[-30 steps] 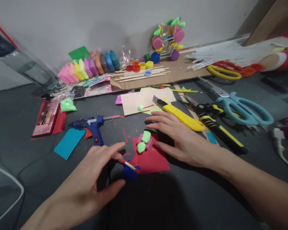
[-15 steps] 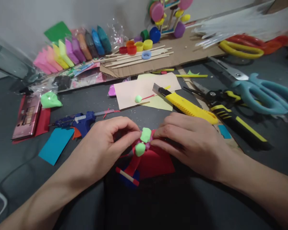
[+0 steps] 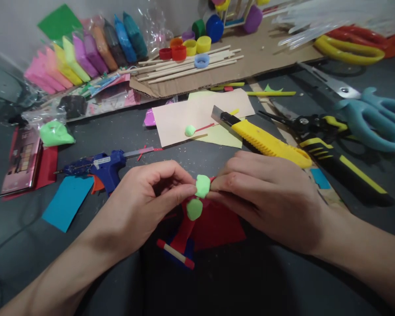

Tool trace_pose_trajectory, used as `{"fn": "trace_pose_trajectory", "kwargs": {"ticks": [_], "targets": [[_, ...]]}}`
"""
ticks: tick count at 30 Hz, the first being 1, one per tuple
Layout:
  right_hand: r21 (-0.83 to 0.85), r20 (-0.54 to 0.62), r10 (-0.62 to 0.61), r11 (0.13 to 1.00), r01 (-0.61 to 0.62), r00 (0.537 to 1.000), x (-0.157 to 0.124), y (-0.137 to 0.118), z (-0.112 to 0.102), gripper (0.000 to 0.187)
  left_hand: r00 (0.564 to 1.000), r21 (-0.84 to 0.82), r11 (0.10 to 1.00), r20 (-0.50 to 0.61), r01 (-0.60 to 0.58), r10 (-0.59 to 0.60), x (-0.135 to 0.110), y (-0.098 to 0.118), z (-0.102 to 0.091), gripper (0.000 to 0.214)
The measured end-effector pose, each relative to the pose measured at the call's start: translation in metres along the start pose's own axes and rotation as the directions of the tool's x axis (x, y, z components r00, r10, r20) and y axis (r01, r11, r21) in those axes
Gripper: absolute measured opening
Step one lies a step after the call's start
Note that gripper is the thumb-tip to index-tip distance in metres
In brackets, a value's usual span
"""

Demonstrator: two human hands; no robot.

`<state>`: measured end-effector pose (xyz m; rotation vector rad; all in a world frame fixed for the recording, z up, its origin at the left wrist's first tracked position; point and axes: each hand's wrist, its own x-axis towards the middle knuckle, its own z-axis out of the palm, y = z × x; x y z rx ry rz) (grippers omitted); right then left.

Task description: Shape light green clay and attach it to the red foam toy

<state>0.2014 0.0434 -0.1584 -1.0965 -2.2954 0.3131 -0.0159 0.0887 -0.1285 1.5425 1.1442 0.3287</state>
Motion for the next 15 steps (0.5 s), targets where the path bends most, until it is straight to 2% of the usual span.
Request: {"fn": "trace_pose_trajectory", "kwargs": {"ticks": [5, 11, 15], "targets": [[-0.008, 0.010, 0.002, 1.000, -0.002, 1.000, -0.0016, 0.0001, -0.0035, 0.030, 1.000, 0.086, 0.996, -0.022, -0.008, 0.010, -0.0014, -0.0018, -0.0007, 0.016], [0.088, -0.013, 0.066, 0.994, -0.064, 0.998, -0.0040, -0.0045, -0.0028, 0.019, 0.999, 0.006, 0.999, -0.001, 0.039, -0.039, -0.0018, -0.0026, -0.0006, 0.017], [0.101, -0.013, 0.080, 0.992, -0.078, 0.997, -0.0034, -0.0062, 0.0013, 0.019, 0.999, 0.032, 0.999, -0.014, 0.031, -0.031, 0.0002, -0.0035, 0.0000, 0.016]]}}
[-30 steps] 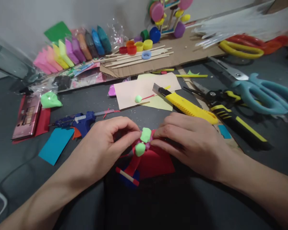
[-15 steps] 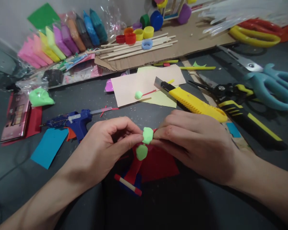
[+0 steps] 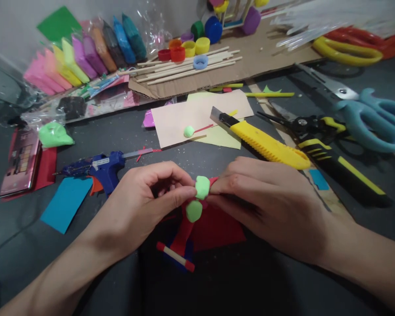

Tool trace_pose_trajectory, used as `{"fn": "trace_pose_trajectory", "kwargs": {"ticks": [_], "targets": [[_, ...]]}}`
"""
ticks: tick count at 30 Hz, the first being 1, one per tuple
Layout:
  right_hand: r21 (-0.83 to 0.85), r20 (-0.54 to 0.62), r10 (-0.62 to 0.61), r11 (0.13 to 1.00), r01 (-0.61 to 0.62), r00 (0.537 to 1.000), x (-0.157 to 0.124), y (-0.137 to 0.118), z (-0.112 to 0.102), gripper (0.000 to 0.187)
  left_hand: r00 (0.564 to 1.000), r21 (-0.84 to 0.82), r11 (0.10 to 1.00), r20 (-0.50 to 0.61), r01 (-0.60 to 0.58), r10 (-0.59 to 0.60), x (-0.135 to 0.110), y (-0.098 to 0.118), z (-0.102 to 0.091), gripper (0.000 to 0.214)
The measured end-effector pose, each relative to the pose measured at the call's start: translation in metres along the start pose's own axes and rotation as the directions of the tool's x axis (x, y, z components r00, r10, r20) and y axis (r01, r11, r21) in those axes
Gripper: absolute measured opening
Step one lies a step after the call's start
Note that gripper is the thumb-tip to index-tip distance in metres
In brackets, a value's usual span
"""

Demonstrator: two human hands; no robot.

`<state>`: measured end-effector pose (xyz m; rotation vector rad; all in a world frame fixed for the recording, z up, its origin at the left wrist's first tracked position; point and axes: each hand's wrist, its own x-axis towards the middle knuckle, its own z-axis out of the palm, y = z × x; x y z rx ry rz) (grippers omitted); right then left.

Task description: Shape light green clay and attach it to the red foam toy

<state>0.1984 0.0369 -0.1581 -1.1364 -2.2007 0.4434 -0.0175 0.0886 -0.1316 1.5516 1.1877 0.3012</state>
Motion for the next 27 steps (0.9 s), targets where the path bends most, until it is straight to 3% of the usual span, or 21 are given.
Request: {"fn": "trace_pose_trajectory", "kwargs": {"ticks": [12, 21, 27], "targets": [[0.010, -0.043, 0.033, 0.999, -0.032, 0.999, 0.0012, 0.0009, -0.0013, 0.014, 0.999, 0.017, 1.000, -0.032, -0.005, 0.005, 0.0015, 0.0006, -0.0022, 0.017], [0.033, 0.006, 0.009, 0.999, -0.009, 1.000, 0.0003, 0.0021, -0.0002, 0.019, 0.996, 0.069, 0.994, -0.028, -0.083, 0.085, 0.0021, 0.0006, 0.0002, 0.013], [0.015, -0.048, 0.090, 0.996, -0.089, 0.995, -0.0002, 0.0017, -0.0039, 0.014, 1.000, -0.006, 1.000, -0.020, -0.007, 0.007, 0.0006, 0.0022, -0.0003, 0.018]]}}
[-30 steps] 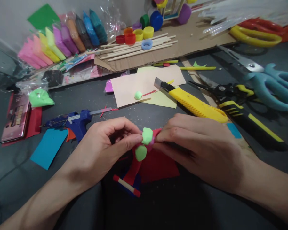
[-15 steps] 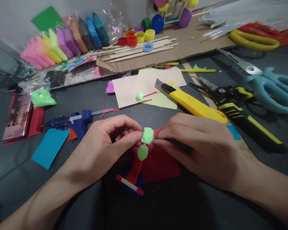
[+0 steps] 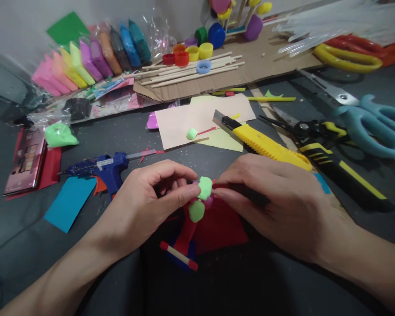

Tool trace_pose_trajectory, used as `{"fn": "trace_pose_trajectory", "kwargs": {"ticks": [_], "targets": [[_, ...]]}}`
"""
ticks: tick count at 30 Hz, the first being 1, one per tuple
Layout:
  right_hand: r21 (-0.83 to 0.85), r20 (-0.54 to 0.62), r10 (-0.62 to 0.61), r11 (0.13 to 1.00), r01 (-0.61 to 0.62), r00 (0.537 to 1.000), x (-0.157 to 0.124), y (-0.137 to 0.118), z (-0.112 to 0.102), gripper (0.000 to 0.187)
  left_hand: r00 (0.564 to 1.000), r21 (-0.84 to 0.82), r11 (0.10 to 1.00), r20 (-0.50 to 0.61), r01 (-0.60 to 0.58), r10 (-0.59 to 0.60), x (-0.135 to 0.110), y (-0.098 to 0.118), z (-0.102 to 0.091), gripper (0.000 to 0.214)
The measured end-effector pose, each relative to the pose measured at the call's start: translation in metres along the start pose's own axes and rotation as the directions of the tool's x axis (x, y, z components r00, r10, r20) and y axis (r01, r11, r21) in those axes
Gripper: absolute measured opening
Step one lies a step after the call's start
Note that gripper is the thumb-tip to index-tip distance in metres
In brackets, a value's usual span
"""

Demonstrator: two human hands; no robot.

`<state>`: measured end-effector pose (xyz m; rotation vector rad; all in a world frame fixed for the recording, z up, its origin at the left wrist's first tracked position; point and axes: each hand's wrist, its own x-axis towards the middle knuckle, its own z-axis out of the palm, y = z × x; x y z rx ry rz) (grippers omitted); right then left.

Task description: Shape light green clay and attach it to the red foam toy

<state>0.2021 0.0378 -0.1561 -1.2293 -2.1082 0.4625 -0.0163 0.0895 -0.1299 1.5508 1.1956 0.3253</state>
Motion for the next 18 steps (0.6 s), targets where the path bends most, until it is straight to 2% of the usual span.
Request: {"fn": "trace_pose_trajectory", "kwargs": {"ticks": [11, 18], "targets": [[0.125, 0.041, 0.095, 0.987, -0.099, 0.995, 0.0039, 0.0000, 0.0020, 0.014, 0.997, -0.159, 0.985, 0.046, 0.070, -0.063, 0.0036, 0.0045, 0.0004, 0.007], [0.220, 0.081, 0.170, 0.958, -0.184, 0.982, 0.0046, -0.0038, 0.0030, 0.012, 0.997, -0.188, 0.980, 0.042, 0.070, -0.063, 0.0029, 0.0018, 0.0015, 0.008]]}}
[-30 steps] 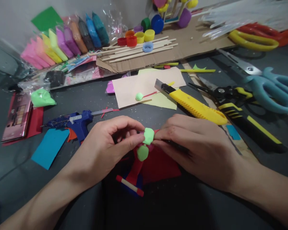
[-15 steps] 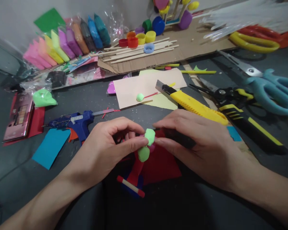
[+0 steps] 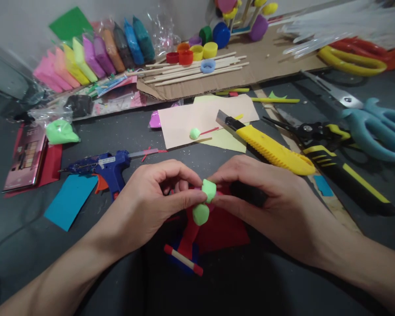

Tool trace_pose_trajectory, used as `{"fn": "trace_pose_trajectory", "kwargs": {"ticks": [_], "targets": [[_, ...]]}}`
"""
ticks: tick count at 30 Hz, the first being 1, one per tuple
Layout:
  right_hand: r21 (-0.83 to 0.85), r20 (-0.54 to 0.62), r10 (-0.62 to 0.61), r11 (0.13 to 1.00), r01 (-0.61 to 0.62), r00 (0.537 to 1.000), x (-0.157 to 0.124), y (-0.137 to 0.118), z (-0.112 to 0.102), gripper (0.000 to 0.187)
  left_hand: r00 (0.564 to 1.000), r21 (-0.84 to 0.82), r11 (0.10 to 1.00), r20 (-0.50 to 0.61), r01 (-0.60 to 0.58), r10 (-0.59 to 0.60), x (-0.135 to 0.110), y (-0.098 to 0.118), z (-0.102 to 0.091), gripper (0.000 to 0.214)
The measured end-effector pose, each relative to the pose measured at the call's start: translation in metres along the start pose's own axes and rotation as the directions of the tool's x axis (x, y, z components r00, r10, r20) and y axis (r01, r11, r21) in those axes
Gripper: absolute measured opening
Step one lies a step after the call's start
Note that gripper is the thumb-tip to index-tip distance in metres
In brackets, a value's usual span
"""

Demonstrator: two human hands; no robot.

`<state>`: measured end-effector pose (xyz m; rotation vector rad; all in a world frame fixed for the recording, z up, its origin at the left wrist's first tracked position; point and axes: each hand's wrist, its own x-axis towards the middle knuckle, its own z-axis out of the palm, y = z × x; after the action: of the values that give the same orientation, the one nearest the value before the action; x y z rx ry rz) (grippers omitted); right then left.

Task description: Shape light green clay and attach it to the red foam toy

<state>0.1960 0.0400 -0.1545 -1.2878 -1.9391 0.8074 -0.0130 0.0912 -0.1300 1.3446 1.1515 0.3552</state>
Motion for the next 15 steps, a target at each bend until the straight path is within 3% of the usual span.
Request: {"fn": "trace_pose_trajectory", "kwargs": {"ticks": [4, 15], "targets": [[0.006, 0.003, 0.022, 1.000, -0.022, 1.000, -0.0018, -0.0025, -0.0004, 0.010, 0.999, 0.009, 0.999, -0.010, -0.049, 0.049, 0.0003, -0.0018, 0.0003, 0.015], [-0.111, -0.047, 0.018, 0.994, -0.024, 0.999, -0.0042, -0.0024, 0.0025, 0.014, 0.995, 0.167, 0.981, -0.002, -0.094, 0.096, 0.0015, 0.0023, -0.0010, 0.005]]}}
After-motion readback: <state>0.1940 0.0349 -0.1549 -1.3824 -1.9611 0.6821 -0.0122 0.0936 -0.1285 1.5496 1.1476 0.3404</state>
